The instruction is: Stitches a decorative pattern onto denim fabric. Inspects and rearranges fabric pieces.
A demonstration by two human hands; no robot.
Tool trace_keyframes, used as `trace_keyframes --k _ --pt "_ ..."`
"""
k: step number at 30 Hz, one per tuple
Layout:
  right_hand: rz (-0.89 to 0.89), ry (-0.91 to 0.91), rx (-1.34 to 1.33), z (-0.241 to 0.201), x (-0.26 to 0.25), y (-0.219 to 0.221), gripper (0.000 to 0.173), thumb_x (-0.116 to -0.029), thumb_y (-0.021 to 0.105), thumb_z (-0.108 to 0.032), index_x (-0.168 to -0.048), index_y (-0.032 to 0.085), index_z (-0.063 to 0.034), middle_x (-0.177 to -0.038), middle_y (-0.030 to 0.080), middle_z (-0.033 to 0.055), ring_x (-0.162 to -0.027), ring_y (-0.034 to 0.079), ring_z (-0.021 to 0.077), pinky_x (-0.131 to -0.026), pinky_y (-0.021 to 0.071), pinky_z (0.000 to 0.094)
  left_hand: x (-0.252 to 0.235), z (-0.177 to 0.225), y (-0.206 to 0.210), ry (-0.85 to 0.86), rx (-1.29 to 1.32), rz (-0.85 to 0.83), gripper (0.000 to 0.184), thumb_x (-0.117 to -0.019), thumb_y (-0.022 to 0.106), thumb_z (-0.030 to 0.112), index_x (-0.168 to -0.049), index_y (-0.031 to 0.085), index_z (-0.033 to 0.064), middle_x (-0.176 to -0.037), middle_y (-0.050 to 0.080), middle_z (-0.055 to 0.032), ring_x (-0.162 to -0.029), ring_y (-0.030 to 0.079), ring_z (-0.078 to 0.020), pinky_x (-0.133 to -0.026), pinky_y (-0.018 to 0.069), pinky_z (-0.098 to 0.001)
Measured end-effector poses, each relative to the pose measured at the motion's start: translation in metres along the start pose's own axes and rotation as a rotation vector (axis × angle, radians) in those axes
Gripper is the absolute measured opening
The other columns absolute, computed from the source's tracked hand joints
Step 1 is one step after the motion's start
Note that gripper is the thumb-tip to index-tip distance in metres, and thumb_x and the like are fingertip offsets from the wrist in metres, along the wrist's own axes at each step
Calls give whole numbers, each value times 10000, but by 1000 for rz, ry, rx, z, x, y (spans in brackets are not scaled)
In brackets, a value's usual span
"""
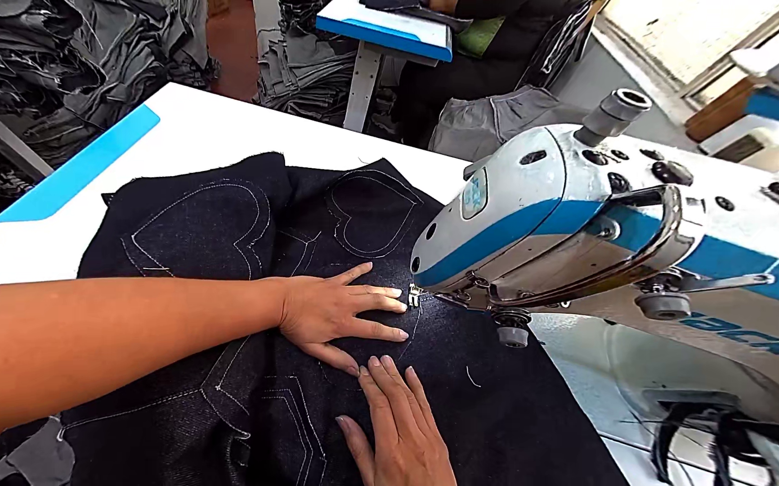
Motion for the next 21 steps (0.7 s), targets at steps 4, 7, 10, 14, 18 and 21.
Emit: trace_keyframes --k 4,7,10,14,18,21 --pt "5 5 0 0 0 -1 567 -1044 461 -482 -1242 692 -3 -1312 690 154 -1286 621 309 -1139 412 490 -1 0 0 -1 12 -2 730 -947 579 592 -1566 443 227 -1608 390 -190 -1540 264 -398 -1215 104 -704" --pt "13 6 6 -1 0 0 567 -1043 461 -479 -1239 696 -2 -1310 692 152 -1279 627 312 -1135 419 492 -1 -1 0 4 13 2 733 -943 583 595 -1564 446 229 -1605 392 -192 -1538 267 -397 -1216 107 -701" --pt "19 13 14 -1 -1 0 562 -1040 463 -475 -1238 699 -4 -1306 695 149 -1276 630 308 -1132 424 488 0 -2 0 13 15 13 731 -946 570 601 -1562 448 227 -1597 403 -196 -1536 274 -396 -1217 113 -700" --pt "23 23 12 -2 -2 0 566 -1040 458 -478 -1236 705 -8 -1310 695 143 -1278 630 307 -1132 428 486 0 -2 0 11 2 6 730 -953 552 607 -1566 444 225 -1599 402 -193 -1536 273 -395 -1219 118 -693" --pt "33 32 7 -2 -2 0 553 -1033 471 -467 -1219 715 -7 -1300 701 141 -1267 639 307 -1124 439 485 -1 -1 -1 4 -4 -11 729 -953 559 601 -1566 443 224 -1603 395 -197 -1537 270 -397 -1216 119 -697" --pt "37 30 8 -1 -4 1 544 -1029 480 -460 -1213 714 -5 -1295 703 139 -1262 642 309 -1120 441 490 -1 -2 -1 -6 -4 -9 735 -954 558 600 -1571 434 219 -1605 392 -195 -1536 269 -400 -1212 120 -701"
Point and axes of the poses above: each hand's wrist, its own x-axis away from the middle knuckle, its own y-axis out of the palm, z = x × y, the point moved 5 cm from there along -x, towards the middle knuckle
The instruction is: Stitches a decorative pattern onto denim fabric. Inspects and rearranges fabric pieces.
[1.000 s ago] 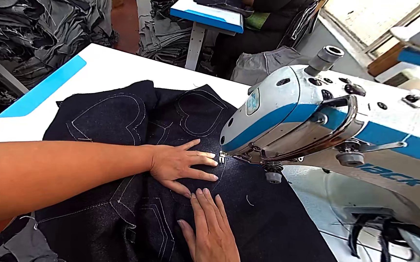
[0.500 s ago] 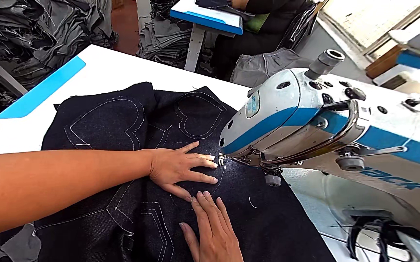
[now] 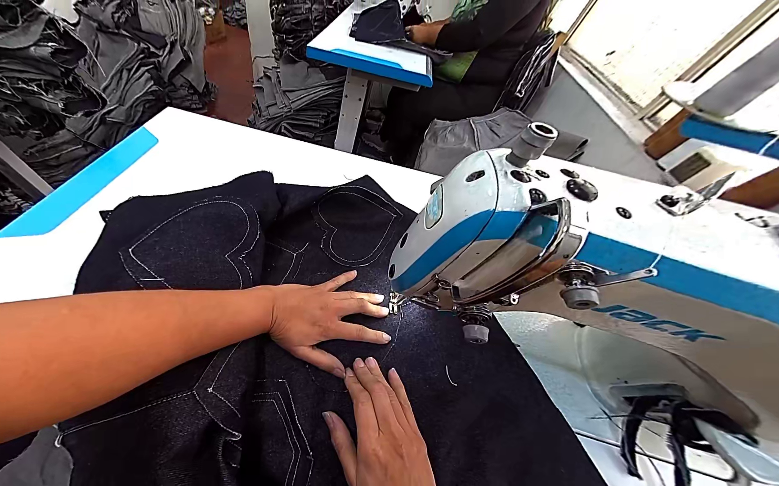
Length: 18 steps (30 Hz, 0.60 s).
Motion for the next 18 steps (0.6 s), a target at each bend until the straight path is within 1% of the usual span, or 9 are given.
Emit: trace_keyframes --k 3,5,9,13,16,18 --pt "7 -1 -9 1 -1 1 529 -1023 500 -448 -1204 714 1 -1292 702 150 -1257 644 318 -1110 450 503 0 -1 0 -6 17 19 725 -947 572 585 -1557 458 210 -1594 414 -189 -1532 284 -398 -1213 123 -703" --pt "7 -2 -10 1 -1 0 522 -1021 507 -445 -1200 715 0 -1290 702 151 -1259 643 316 -1108 452 501 0 -1 0 -20 20 12 736 -945 580 586 -1557 457 197 -1603 405 -182 -1539 270 -391 -1218 119 -694" --pt "-1 -7 -9 1 -1 0 527 -1020 504 -448 -1201 714 0 -1293 700 153 -1265 639 314 -1113 447 496 1 -1 1 -35 19 20 771 -943 586 584 -1540 459 112 -1609 404 -164 -1545 266 -371 -1226 125 -675" --pt "-10 -1 -8 5 -3 -1 528 -1021 503 -444 -1200 714 5 -1300 698 154 -1267 637 325 -1113 446 504 -1 -2 -2 -55 8 31 778 -942 590 585 -1489 498 39 -1597 420 -172 -1536 286 -380 -1219 151 -675" --pt "-16 -2 -9 18 -11 -1 481 -1024 504 -400 -1187 718 -2 -1296 699 151 -1260 642 323 -1093 468 515 -5 -7 -3 -105 -12 51 749 -963 566 572 -1462 515 16 -1581 435 -182 -1522 314 -384 -1201 160 -698" --pt "-6 -16 -13 30 -17 0 422 -1017 513 -347 -1163 727 -14 -1268 711 144 -1240 656 319 -1073 491 511 -9 -10 -5 -175 -22 47 736 -978 539 572 -1456 513 13 -1583 431 -177 -1524 312 -377 -1199 142 -703"
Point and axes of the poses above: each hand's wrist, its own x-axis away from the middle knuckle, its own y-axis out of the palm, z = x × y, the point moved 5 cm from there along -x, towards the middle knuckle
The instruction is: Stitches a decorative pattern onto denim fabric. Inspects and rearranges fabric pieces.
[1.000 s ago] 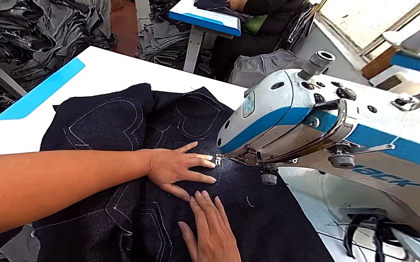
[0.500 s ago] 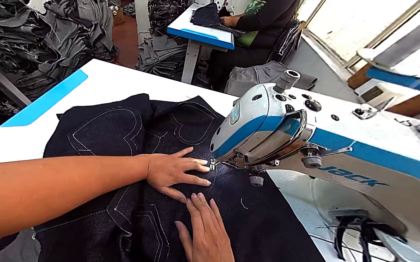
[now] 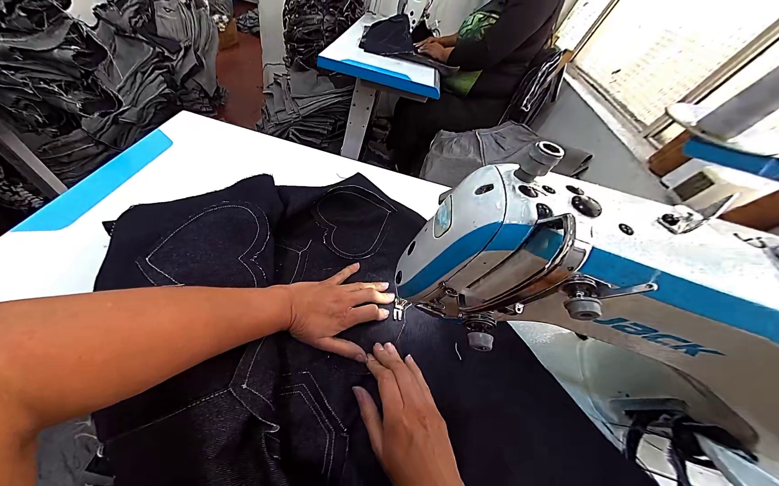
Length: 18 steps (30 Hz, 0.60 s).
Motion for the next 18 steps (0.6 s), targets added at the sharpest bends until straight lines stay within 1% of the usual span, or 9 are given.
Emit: trace_keyframes --k 3,6,7,9,10,12,13,15,18 --pt "-1 -24 -12 12 -5 0 377 -1014 503 -293 -1148 735 -26 -1251 718 137 -1221 667 319 -1061 505 498 -3 -1 -2 -84 15 16 735 -982 527 583 -1452 517 18 -1571 444 -182 -1525 307 -379 -1197 130 -710" --pt "-38 9 -15 4 -6 -9 363 -1003 522 -278 -1122 739 -12 -1221 727 153 -1191 683 336 -1031 524 510 -3 -1 -2 -110 28 12 741 -978 534 594 -1465 513 36 -1583 432 -172 -1535 292 -366 -1201 115 -705" --pt "-61 34 -39 -3 -5 -12 370 -1009 527 -290 -1126 732 -6 -1229 721 164 -1196 678 347 -1038 519 514 -3 -2 -1 -109 28 11 745 -976 530 601 -1473 510 46 -1586 431 -165 -1535 292 -364 -1201 116 -706" --pt "-56 62 -72 -16 0 -11 431 -1025 509 -326 -1174 716 21 -1271 690 217 -1220 656 387 -1061 502 517 -3 -2 -1 -107 36 6 760 -983 514 605 -1513 473 63 -1604 410 -155 -1543 277 -357 -1204 101 -706" --pt "-31 64 -56 -20 3 -7 468 -1041 470 -344 -1204 706 25 -1289 676 230 -1236 644 392 -1074 492 505 -3 -3 0 -105 38 8 765 -988 503 604 -1528 453 65 -1614 397 -149 -1547 268 -349 -1207 93 -702" --pt "-5 50 -19 -19 9 -2 523 -1065 409 -366 -1259 682 36 -1315 667 222 -1266 627 378 -1094 477 492 -3 -2 0 -99 34 11 781 -993 491 605 -1546 425 57 -1626 381 -146 -1552 259 -340 -1210 85 -696" --pt "-4 39 -9 -18 11 -1 533 -1067 400 -372 -1273 675 36 -1324 667 211 -1272 625 368 -1100 472 489 -2 -2 0 -98 31 14 784 -997 484 605 -1549 421 53 -1628 379 -146 -1553 258 -337 -1211 85 -695" --pt "-18 21 -7 -15 12 -1 522 -1063 406 -360 -1289 669 30 -1339 664 194 -1283 620 359 -1110 464 490 -2 -2 1 -95 33 31 788 -998 479 605 -1540 428 35 -1622 386 -157 -1550 267 -341 -1204 89 -706" --pt "-30 5 -16 -8 11 -1 503 -1059 416 -345 -1302 669 17 -1347 664 182 -1294 614 355 -1118 460 481 -2 -2 1 -116 33 43 787 -1000 476 607 -1542 425 39 -1622 386 -156 -1555 254 -338 -1200 88 -713"
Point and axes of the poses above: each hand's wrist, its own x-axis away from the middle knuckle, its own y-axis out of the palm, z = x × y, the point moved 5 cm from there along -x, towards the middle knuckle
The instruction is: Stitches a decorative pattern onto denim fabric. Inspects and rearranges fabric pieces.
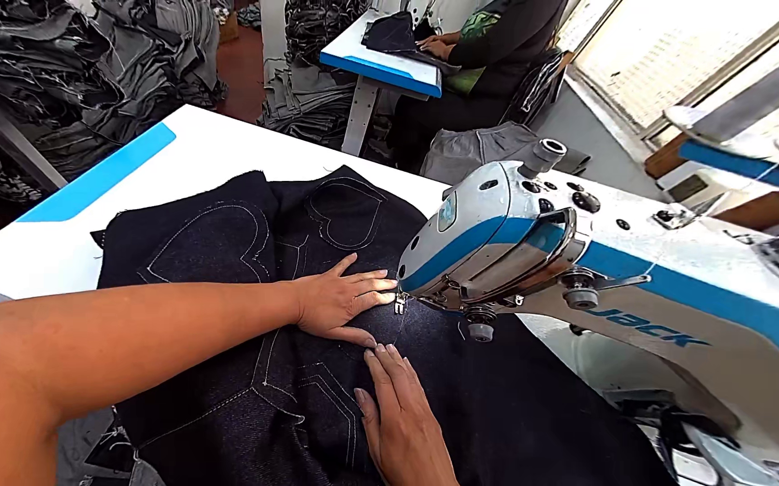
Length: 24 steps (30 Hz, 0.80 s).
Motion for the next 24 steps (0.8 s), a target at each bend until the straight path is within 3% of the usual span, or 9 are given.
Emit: trace_keyframes --k 9,18,20,21,23,24 --pt "-11 -120 -63 35 -7 -3 451 -1055 426 -308 -1298 682 -27 -1327 681 145 -1298 616 307 -1120 468 440 -3 1 2 -202 -26 15 760 -1004 470 619 -1527 451 67 -1642 365 -115 -1568 214 -332 -1180 70 -741" --pt "-119 -262 -159 87 -29 -3 417 -1063 423 -297 -1310 681 -82 -1381 656 72 -1378 549 224 -1153 436 384 -12 -3 2 -410 -32 28 762 -1020 429 625 -1533 436 63 -1672 305 -112 -1578 176 -328 -1171 46 -752" --pt "-180 -169 -182 81 -36 -20 446 -1058 432 -372 -1273 706 -92 -1325 688 60 -1301 612 209 -1076 503 388 -12 -3 -1 -407 -40 2 766 -1025 427 616 -1546 415 54 -1683 275 -117 -1582 153 -340 -1159 37 -769" --pt "-176 -97 -193 71 -39 -35 470 -1051 440 -421 -1223 730 -93 -1231 725 60 -1195 674 196 -991 556 380 -13 -3 -3 -382 -45 -37 766 -1032 422 604 -1563 386 54 -1694 246 -112 -1588 118 -342 -1150 21 -781" --pt "-132 32 -213 40 -42 -62 485 -1055 447 -454 -1172 743 -88 -1094 744 67 -1014 722 180 -843 605 363 -18 -4 -7 -231 -59 -91 726 -1043 445 549 -1564 394 46 -1682 282 -115 -1588 114 -344 -1140 -2 -797" --pt "-129 84 -201 22 -42 -68 499 -1052 458 -456 -1181 737 -63 -1113 745 97 -1022 728 218 -844 609 395 -21 -6 -8 -142 -71 -119 705 -1046 441 537 -1554 418 50 -1662 328 -117 -1586 145 -324 -1157 -7 -777"
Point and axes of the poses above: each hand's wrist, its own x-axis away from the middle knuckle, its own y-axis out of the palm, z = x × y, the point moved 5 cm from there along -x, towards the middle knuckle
